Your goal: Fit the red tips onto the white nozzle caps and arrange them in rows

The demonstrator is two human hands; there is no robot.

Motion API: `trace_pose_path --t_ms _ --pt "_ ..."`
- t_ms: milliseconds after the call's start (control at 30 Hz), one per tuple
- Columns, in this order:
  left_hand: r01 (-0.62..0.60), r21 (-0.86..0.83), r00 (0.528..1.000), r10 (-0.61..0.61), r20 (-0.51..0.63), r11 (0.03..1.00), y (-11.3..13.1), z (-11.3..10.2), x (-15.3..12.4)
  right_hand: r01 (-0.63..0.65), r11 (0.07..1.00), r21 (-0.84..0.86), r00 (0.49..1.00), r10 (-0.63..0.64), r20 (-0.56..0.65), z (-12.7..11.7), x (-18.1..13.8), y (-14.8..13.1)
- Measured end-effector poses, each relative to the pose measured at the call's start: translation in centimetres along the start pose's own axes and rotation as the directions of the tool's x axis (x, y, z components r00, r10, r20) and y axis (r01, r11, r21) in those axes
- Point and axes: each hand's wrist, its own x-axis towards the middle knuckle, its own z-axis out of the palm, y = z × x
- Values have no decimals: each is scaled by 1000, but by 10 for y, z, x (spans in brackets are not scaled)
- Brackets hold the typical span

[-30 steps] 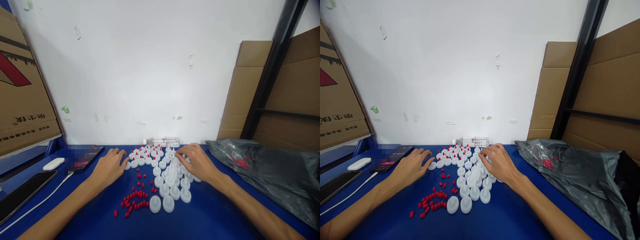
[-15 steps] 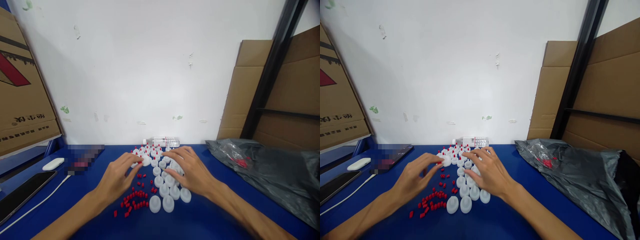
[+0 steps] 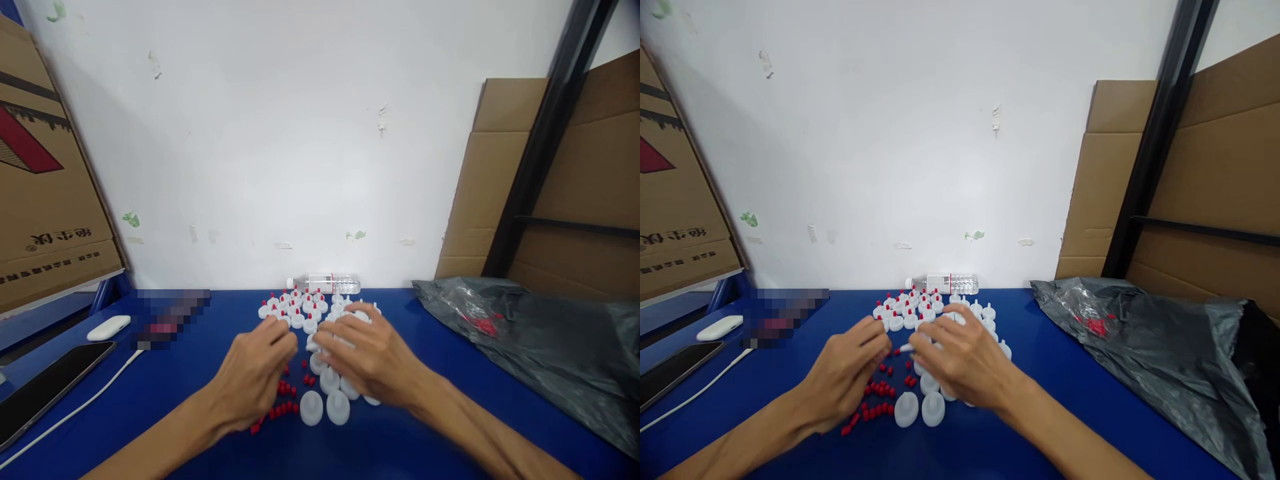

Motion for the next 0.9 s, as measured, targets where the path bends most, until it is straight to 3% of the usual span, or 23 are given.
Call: trace_pose_path --t_ms 67,133,233,400,600,900 --pt "154 -35 988 -154 2 987 -12 -6 1 -100 993 -57 994 98 -47 -7 -6 20" --pt "278 -7 960 -278 45 960 -26 -10 1 -280 957 -75 959 276 -54 -12 -13 41" --pt "349 37 924 -350 154 937 -42 -11 1 -451 888 -95 892 450 -29 -12 -22 60" --pt "332 64 899 -336 280 941 -46 -3 -1 -485 872 -63 868 489 93 -6 -25 64" --pt "324 174 872 -364 327 930 -47 0 -3 -603 779 -170 740 626 247 -18 -22 70" --pt "313 134 847 -340 410 940 -42 -4 -2 -575 789 -217 706 612 357 -17 -25 70"
